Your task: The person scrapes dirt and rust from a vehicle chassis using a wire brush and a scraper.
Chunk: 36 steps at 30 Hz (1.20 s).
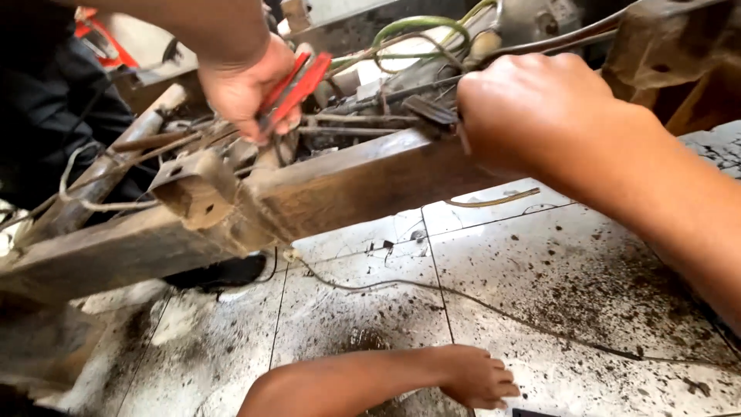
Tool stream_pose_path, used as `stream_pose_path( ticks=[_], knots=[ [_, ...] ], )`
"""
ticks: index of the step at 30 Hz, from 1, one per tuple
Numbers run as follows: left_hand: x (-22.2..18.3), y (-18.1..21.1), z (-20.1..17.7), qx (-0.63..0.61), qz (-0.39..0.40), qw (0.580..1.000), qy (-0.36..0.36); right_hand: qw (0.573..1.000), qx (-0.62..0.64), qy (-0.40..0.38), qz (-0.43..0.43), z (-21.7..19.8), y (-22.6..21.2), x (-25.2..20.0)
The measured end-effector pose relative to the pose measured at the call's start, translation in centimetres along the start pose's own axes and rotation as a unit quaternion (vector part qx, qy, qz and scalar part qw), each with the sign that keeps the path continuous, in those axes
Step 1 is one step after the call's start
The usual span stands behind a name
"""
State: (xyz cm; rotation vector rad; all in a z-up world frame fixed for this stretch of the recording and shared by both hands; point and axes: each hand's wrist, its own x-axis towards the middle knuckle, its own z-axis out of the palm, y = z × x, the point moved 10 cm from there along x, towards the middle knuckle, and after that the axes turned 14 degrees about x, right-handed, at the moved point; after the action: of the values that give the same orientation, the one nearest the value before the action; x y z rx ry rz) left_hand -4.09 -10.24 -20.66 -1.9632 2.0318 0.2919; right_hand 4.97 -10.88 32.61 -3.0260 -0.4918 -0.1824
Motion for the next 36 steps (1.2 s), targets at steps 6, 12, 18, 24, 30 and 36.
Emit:
stream_pose_path(
  ticks=[6,12,18,24,30,36],
  knots=[
    [0.3,0.5,-1.3,0.015,-0.011,1.000,0.020,0.999,-0.017,-0.029,0.018,0.5,0.0,-0.8],
    [0.6,-0.4,-0.7,0.002,-0.011,1.000,-0.020,0.987,-0.153,0.006,0.044,0.7,0.0,-1.1],
    [0.2,-2.5,-7.3,0.118,-0.020,0.990,0.080,0.990,-0.109,-0.017,0.091,1.8,8.9,-0.5],
    [-7.2,-10.0,-24.5,0.205,-0.204,0.898,0.332,0.985,-0.097,-0.018,0.141,-0.4,8.5,-3.1],
    [-14.9,-12.0,-33.5,0.417,-0.364,0.745,0.373,0.983,-0.120,-0.006,0.136,2.7,10.7,-1.9],
    [-22.9,-13.0,-40.3,0.363,-0.508,0.680,0.385,0.990,-0.061,-0.017,0.123,1.7,10.3,-1.1]
  ],
)
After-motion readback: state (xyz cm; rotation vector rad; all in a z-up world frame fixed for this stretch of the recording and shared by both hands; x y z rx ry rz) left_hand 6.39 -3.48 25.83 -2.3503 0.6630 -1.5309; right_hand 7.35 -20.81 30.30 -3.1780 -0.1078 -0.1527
